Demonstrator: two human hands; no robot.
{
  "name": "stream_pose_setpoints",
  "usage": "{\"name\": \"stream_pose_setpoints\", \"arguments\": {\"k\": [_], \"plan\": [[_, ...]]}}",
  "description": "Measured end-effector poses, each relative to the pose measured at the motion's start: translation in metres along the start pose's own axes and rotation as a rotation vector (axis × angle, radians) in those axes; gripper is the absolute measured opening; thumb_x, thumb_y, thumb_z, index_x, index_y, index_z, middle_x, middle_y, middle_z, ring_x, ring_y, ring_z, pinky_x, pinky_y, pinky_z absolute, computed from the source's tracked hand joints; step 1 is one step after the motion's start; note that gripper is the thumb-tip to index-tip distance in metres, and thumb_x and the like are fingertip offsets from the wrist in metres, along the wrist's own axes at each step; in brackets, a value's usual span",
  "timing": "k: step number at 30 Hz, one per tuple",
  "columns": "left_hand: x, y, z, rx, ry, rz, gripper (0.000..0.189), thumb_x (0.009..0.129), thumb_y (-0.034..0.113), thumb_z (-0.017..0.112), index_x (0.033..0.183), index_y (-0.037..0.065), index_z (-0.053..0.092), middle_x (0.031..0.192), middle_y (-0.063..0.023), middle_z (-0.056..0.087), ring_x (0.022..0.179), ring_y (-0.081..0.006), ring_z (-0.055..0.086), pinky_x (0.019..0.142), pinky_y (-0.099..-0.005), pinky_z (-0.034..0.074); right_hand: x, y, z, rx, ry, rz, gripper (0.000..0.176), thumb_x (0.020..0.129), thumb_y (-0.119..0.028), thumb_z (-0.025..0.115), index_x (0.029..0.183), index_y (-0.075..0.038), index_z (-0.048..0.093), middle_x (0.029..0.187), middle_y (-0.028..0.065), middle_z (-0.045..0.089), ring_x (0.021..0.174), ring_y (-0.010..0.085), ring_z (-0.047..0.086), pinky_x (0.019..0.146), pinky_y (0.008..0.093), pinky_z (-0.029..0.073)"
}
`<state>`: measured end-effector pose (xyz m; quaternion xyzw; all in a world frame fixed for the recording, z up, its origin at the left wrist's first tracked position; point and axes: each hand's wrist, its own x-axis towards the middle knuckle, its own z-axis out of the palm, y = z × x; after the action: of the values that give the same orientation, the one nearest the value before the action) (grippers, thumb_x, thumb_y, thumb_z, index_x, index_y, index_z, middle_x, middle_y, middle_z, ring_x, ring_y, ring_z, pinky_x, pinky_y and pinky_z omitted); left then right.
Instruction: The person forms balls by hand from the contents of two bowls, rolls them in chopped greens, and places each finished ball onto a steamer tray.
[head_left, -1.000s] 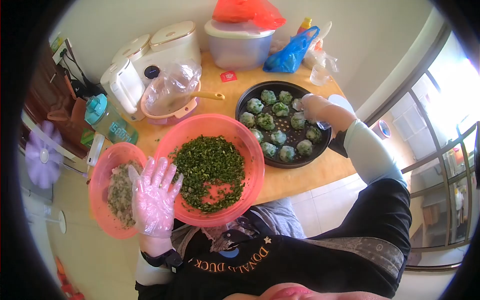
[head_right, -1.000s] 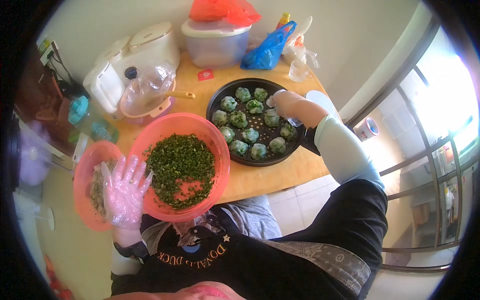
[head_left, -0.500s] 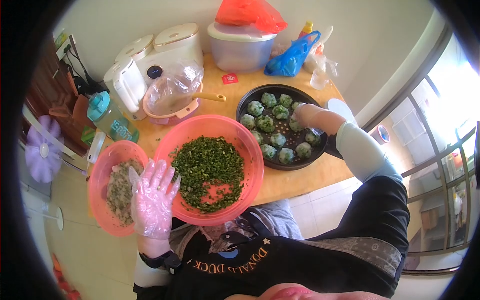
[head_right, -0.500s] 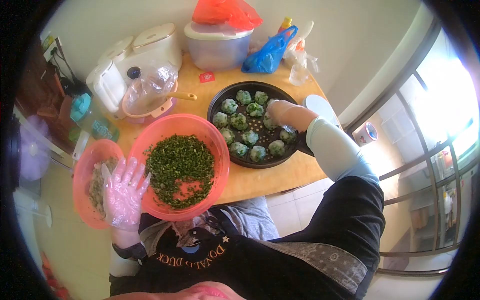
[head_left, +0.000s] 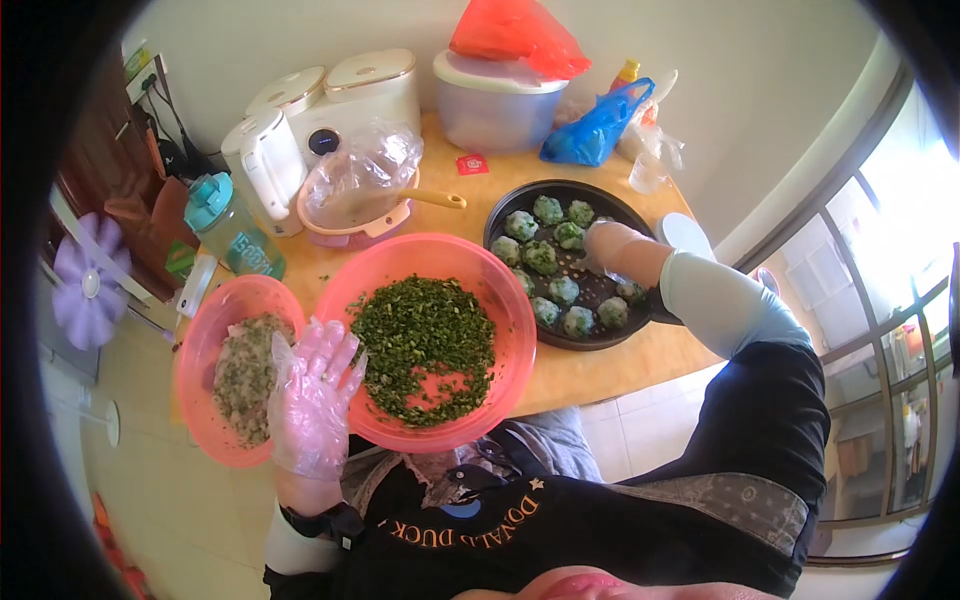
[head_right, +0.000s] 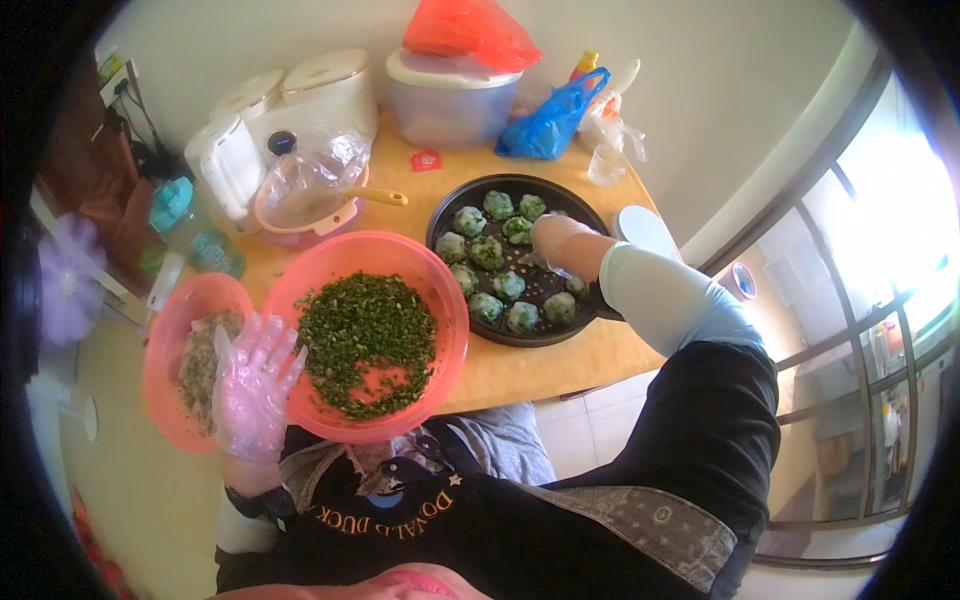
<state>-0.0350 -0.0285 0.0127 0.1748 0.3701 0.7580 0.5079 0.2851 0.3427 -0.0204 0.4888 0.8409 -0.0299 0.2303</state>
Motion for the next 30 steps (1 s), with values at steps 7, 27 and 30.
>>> {"name": "stream_pose_setpoints", "arguments": {"k": [7, 27, 30], "plan": [[0.001, 0.002, -0.013, -0.004, 0.009, 0.02, 0.061, 0.107, 0.039, 0.041, 0.153, 0.0, 0.031, 0.155, -0.0217, 0.037, 0.143, -0.0382, 0.038, 0.118, -0.054, 0.033, -0.006, 0.002, -0.004, 0.038, 0.063, 0.004, 0.025, 0.087, -0.017, 0.065, 0.102, 0.0, 0.075, 0.104, 0.0226, 0.072, 0.097, 0.0395, 0.071, 0.084, 0.0475, 0.056], [-0.015, 0.022, -0.028, -0.105, -0.079, 0.164, 0.064, 0.102, 0.038, 0.054, 0.147, -0.004, 0.037, 0.149, -0.0256, 0.043, 0.138, -0.0433, 0.042, 0.119, -0.057, 0.032, -0.024, -0.02, -0.016, 0.039, -0.148, -0.001, 0.044, 0.098, -0.039, 0.052, 0.101, -0.001, 0.074, 0.098, 0.0156, 0.074, 0.09, 0.0321, 0.07, 0.084, 0.0455, 0.053], [-0.019, 0.026, -0.046, -0.121, -0.106, 0.189, 0.062, 0.101, 0.038, 0.055, 0.145, -0.004, 0.039, 0.148, -0.0258, 0.043, 0.137, -0.044, 0.043, 0.119, -0.0578, 0.032, -0.032, -0.02, -0.026, 0.054, -0.131, 0.061, 0.043, 0.097, -0.037, 0.054, 0.101, 0.0, 0.074, 0.096, 0.0147, 0.074, 0.088, 0.031, 0.071, 0.08, 0.045, 0.054]]}}
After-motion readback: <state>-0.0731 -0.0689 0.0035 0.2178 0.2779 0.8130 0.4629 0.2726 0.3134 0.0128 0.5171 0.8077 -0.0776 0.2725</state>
